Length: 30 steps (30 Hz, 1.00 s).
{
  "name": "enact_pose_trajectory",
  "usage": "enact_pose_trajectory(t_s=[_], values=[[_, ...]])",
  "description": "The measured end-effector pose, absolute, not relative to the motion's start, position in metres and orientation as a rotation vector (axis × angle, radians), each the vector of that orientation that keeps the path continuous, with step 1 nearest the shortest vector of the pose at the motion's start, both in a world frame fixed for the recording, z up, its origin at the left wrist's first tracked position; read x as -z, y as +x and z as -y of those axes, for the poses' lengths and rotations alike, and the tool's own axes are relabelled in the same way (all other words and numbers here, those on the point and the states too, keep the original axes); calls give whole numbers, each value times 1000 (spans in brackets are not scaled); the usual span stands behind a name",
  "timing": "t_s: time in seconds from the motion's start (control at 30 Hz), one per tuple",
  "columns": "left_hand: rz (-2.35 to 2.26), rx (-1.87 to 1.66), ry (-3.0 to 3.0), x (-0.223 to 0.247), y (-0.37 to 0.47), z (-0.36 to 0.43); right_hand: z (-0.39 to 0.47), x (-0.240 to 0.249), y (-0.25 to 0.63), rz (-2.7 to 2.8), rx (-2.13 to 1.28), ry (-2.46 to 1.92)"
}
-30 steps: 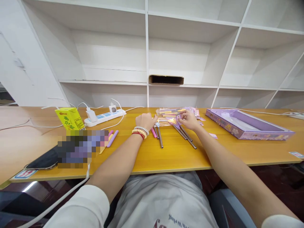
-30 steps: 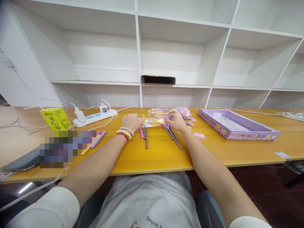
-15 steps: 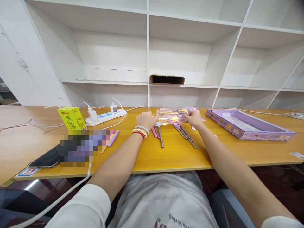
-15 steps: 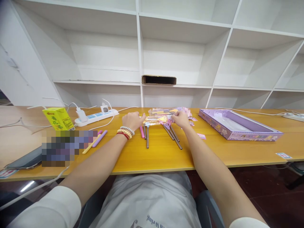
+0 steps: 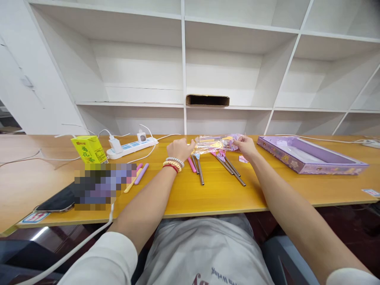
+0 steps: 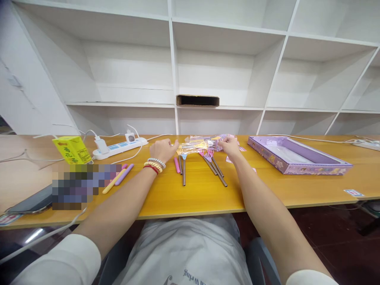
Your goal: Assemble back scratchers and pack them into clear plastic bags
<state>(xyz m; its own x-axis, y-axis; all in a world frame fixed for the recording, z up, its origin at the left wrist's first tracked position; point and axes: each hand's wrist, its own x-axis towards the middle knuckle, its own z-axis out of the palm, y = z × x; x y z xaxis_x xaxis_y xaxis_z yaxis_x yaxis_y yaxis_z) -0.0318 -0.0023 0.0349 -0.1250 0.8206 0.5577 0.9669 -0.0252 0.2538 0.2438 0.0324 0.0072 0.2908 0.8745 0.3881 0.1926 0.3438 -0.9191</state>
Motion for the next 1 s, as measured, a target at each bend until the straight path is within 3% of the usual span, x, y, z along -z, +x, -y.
enact_pose_trajectory(t_s=[0.57, 1.0], values=[[1978, 943, -1867, -31, -37, -6, -24, -18, 249, 967, -1091, -898], [1962, 915, -1887, -33, -36, -2, -30, -14, 249, 1071, -953, -1051]])
